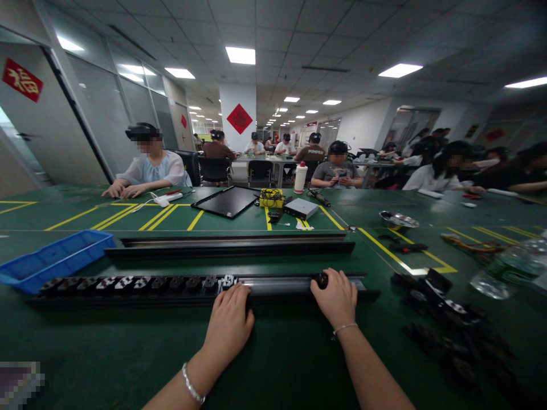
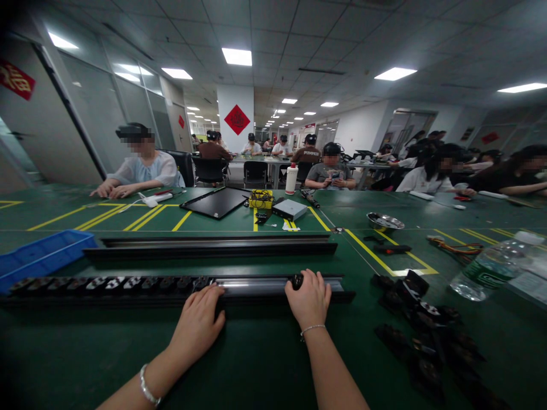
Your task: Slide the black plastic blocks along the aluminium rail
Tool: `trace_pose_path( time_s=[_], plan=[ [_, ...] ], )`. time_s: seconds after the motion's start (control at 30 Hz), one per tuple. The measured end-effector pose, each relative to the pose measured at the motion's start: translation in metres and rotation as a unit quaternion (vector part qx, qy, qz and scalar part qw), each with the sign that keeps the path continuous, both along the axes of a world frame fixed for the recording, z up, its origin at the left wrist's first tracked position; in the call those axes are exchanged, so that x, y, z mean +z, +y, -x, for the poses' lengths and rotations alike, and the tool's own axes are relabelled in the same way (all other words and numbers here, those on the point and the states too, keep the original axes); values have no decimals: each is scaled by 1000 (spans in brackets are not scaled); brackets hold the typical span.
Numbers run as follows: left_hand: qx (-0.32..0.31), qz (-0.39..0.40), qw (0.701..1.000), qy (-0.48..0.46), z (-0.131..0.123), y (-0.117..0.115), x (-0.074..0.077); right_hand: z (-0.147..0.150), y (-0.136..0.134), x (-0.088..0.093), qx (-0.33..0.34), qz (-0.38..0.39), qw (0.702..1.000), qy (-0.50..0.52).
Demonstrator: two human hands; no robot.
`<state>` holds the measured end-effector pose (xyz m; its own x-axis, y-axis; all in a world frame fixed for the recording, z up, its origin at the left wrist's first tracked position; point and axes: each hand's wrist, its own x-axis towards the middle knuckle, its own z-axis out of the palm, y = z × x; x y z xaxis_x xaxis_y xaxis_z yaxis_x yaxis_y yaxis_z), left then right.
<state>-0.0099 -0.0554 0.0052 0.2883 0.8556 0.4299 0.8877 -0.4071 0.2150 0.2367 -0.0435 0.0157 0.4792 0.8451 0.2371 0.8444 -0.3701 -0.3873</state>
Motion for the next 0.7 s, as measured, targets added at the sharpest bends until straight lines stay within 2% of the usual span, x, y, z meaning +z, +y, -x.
trace_pose_path(
  time_s=[0.7],
  plan=[
    [1,6,1000,0,0,1,-2,-2,-2,5,1,4,1000,11]
  ],
)
